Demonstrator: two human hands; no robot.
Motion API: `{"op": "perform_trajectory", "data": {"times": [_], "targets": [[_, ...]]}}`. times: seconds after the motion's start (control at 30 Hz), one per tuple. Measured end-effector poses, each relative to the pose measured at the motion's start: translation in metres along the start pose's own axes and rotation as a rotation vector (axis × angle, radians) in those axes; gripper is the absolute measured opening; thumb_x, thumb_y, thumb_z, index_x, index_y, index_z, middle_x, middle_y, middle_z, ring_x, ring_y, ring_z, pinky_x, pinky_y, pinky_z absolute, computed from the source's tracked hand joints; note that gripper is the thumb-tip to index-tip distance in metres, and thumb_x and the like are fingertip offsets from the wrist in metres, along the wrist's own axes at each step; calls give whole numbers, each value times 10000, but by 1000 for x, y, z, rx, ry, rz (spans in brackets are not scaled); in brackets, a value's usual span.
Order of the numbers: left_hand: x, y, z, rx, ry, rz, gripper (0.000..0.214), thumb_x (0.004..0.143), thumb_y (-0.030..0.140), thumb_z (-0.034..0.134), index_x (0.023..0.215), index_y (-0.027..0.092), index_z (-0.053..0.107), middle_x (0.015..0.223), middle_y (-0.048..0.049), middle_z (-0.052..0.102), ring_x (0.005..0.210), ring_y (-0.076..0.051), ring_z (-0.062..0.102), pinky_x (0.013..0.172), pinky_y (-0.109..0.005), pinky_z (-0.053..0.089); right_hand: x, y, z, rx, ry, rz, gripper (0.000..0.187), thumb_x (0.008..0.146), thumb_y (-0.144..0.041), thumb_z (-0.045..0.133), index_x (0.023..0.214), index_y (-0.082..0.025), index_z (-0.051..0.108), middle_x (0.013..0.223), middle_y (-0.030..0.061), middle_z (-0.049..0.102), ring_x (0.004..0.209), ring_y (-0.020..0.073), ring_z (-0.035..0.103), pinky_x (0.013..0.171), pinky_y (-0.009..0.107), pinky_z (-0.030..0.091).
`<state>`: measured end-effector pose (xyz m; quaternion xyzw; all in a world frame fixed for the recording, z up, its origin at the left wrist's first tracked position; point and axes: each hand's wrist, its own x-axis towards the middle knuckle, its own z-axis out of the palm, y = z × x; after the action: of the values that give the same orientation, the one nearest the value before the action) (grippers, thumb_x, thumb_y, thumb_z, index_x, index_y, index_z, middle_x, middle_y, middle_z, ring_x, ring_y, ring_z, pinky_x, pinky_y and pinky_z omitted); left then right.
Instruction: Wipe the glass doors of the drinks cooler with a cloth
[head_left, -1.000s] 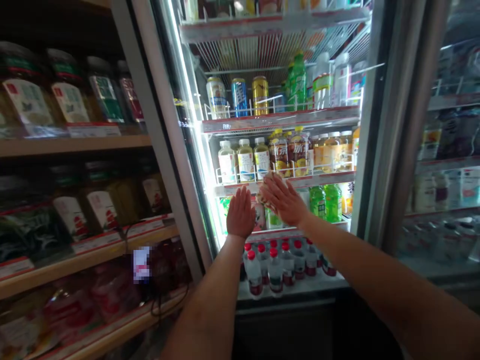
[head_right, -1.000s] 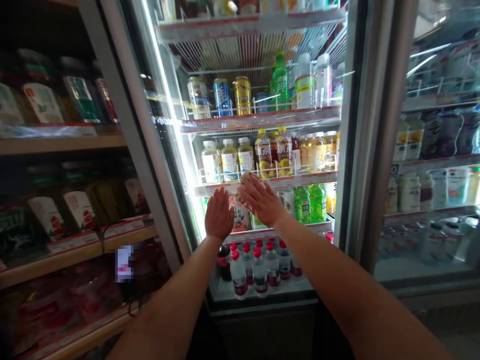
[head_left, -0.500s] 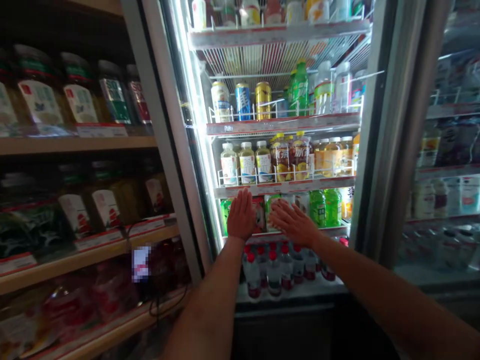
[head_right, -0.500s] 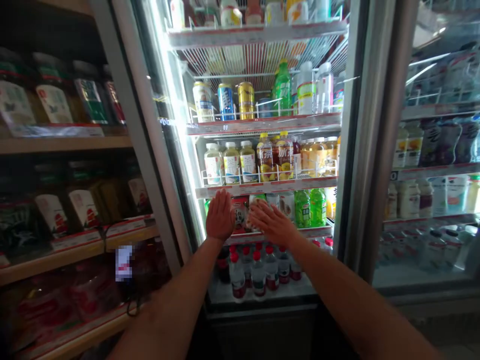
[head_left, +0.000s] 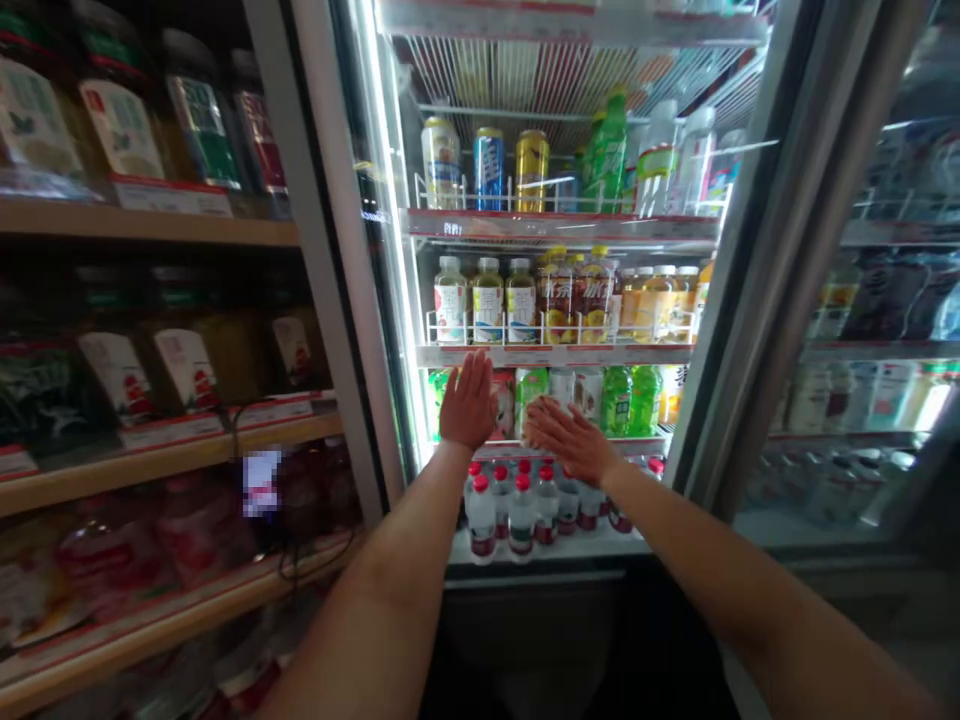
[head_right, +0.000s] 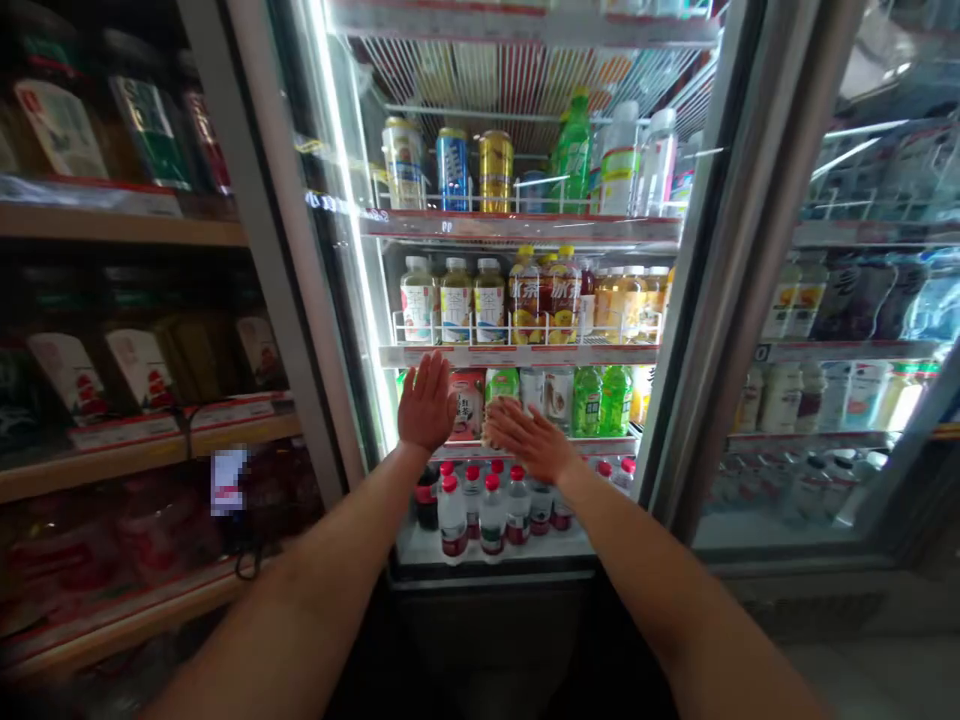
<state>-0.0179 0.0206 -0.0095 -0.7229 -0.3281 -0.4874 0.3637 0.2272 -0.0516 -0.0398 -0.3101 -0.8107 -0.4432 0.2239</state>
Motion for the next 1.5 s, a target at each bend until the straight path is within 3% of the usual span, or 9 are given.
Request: {"op": "perform_trajectory", "data": {"times": [0.2,0.3,0.43,0.67,0.87,1.1,1.2,1.37,1.5], "targets": [[1,2,-2,-8,1,-2,553,999,271,368,1507,57,415,1574,-161,394,1528,-235,224,1274,-432,166,5,-3,2,-53,27,117,705,906,-88,486,1574,-236,315,1613,46,372,1533,255,262,1263,499,151],[2,3,-4,-3,-18,-11,550,1006,279,347,1504,57,421,1571,-157,399,1524,-229,239,1273,-423,168,-5,-24,15,13,-22,-16,676,885,-86,511,1536,-228,397,1601,32,401,1511,253,321,1240,481,231],[2,4,-5,-20,-63,-24,557,1010,296,340,1509,59,415,1579,-150,385,1525,-230,232,1274,-425,162,-12,-43,29,155,-80,-271,600,898,-95,521,1471,-269,487,1551,4,485,1455,160,416,1202,403,318],[1,3,-4,-41,-55,-10,570,1006,276,362,1530,52,369,1597,-157,345,1539,-233,161,1283,-445,140,1,-48,35,167,-122,-214,660,892,-102,559,1513,-282,429,1581,13,443,1495,186,350,1223,429,270],[1,2,-4,-7,-17,21,564,1009,269,366,1526,41,372,1596,-162,339,1539,-235,149,1285,-435,132,0,-35,32,208,-123,-311,615,947,-118,501,1528,-289,396,1566,-8,460,1475,131,377,1253,393,204],[0,1,-2,-43,-34,-4,573,1008,272,367,1543,66,351,1595,-161,346,1534,-237,195,1283,-447,140,14,-9,9,103,-27,-154,683,940,-92,460,1580,-259,288,1594,-2,405,1538,166,238,1277,439,-84],[0,1,-1,-49,-30,-2,581,1007,279,379,1548,70,339,1597,-162,343,1536,-238,189,1281,-452,143,27,0,3,81,18,-124,715,937,-102,463,1595,-269,238,1599,0,399,1547,162,204,1276,439,-91],[0,1,-2,-50,-23,-8,567,1013,287,363,1533,61,369,1591,-160,358,1535,-234,191,1282,-433,135,49,14,-6,-20,139,158,697,969,-145,438,1609,-265,187,1632,20,340,1566,195,112,1279,471,-59],[1,2,-3,-56,-24,-13,564,1015,285,354,1534,65,371,1589,-159,363,1531,-234,209,1281,-435,137,59,19,-9,-22,119,148,709,973,-140,412,1613,-287,146,1635,-3,340,1566,187,106,1285,467,-33]]}}
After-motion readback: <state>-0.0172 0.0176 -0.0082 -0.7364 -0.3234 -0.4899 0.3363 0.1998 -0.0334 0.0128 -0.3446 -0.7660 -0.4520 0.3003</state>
